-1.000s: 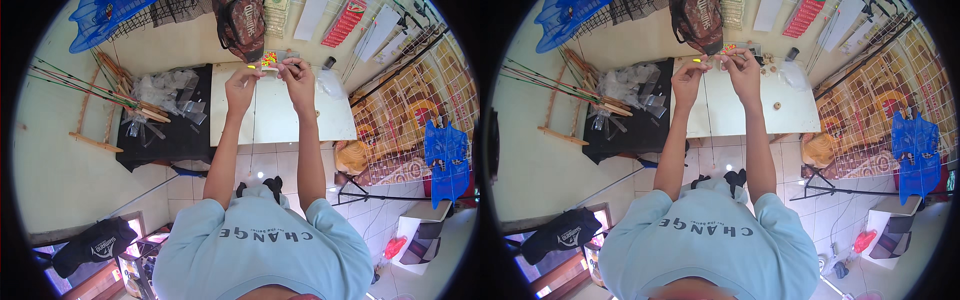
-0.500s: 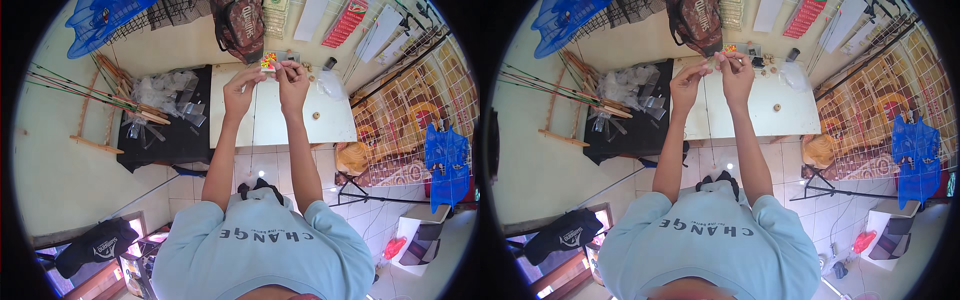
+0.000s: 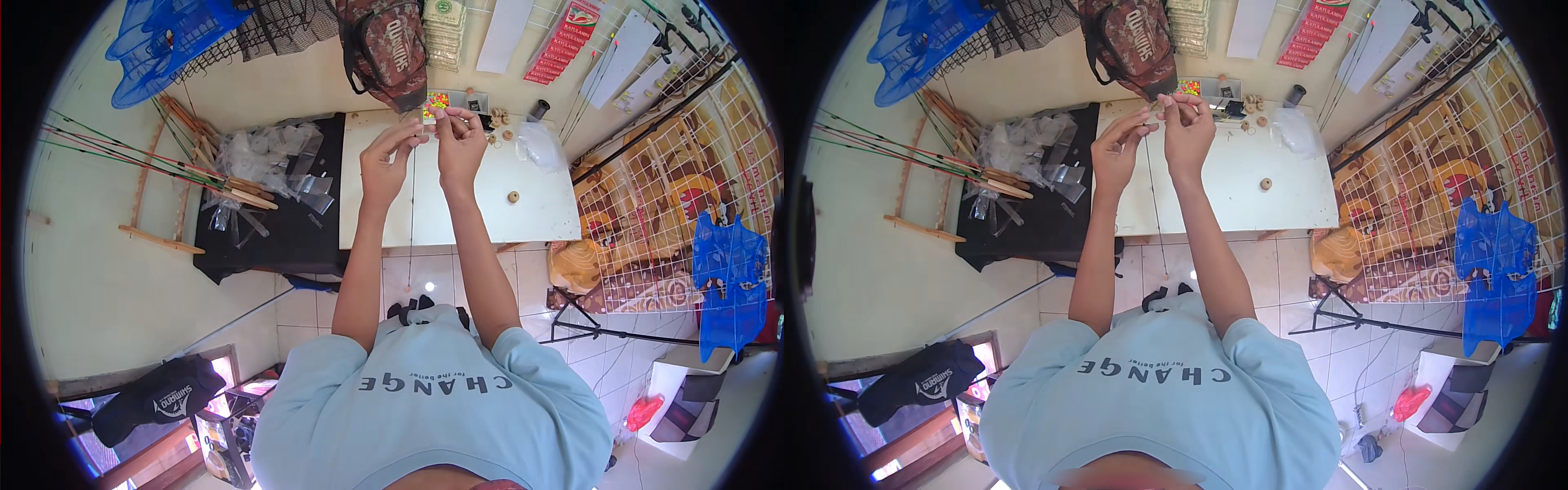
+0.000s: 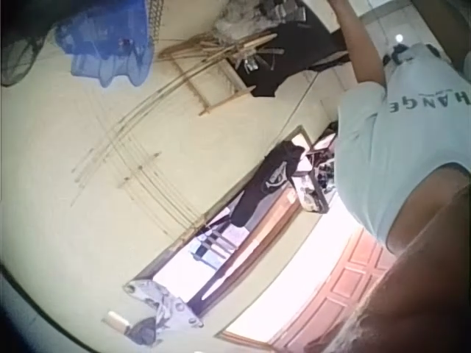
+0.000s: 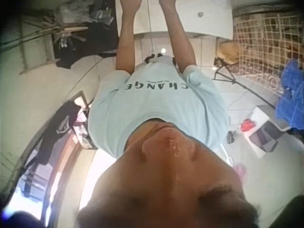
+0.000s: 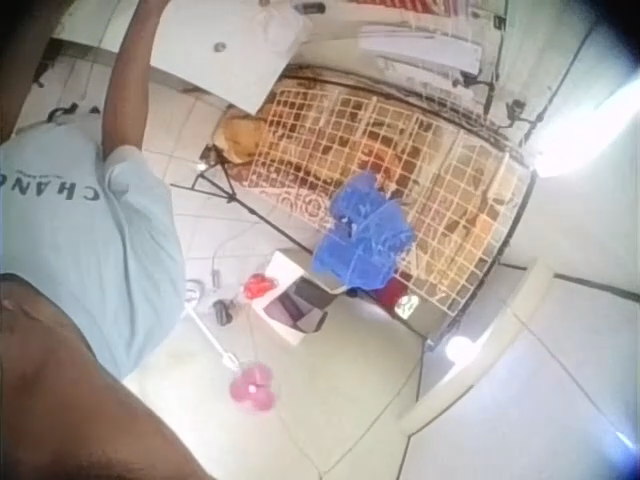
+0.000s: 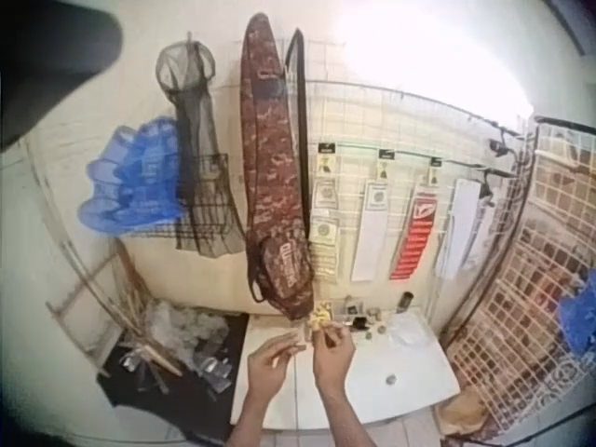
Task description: Assemble the parts of a fishing rod and attach a float.
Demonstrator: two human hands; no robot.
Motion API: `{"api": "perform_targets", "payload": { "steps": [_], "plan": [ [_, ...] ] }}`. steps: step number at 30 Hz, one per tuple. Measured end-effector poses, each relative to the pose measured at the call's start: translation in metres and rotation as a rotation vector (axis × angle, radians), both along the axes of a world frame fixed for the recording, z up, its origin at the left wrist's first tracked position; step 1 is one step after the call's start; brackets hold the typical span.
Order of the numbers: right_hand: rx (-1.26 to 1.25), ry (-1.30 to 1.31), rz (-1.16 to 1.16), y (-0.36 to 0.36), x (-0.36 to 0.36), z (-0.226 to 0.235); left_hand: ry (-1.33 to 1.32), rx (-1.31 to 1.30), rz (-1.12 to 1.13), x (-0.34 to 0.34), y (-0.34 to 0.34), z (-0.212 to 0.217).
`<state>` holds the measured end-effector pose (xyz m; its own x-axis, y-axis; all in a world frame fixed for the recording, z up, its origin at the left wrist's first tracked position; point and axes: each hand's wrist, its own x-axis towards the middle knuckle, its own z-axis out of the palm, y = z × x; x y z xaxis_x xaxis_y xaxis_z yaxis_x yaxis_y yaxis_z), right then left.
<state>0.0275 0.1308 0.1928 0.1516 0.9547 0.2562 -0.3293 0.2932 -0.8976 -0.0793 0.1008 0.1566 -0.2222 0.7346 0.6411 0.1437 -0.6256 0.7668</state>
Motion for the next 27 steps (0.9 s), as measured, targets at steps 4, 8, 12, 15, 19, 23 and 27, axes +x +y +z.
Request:
{"api": "perform_targets", "payload": {
  "steps": [4, 8, 12, 15, 19, 23, 27],
  "plan": [
    [-0.009, -0.045, -0.017, 0.003, 0.000, -0.001, 0.033, -0.028, 0.041, 0.002, 0.002, -0.002],
    [0.014, -0.047, -0.021, 0.004, -0.001, -0.005, 0.092, 0.010, 0.086, 0.003, 0.003, 0.001],
    [0.023, 0.021, 0.014, 0.002, -0.004, -0.003, 0.112, 0.044, 0.108, 0.001, 0.004, 0.002],
    [0.029, -0.016, 0.002, 0.005, -0.003, -0.004, 0.092, 0.008, 0.086, 0.003, 0.003, 0.005],
    [0.044, -0.084, 0.144, 0.011, 0.004, -0.008, 0.044, -0.029, 0.115, 0.004, 0.003, 0.007],
    [0.095, -0.280, 0.068, 0.017, 0.020, -0.016, 0.050, -0.023, 0.133, 0.001, 0.004, 0.008],
    [0.462, -0.432, -0.165, 0.006, 0.032, -0.003, 0.076, -0.030, 0.110, -0.005, 0.008, 0.000]
  ]
}}
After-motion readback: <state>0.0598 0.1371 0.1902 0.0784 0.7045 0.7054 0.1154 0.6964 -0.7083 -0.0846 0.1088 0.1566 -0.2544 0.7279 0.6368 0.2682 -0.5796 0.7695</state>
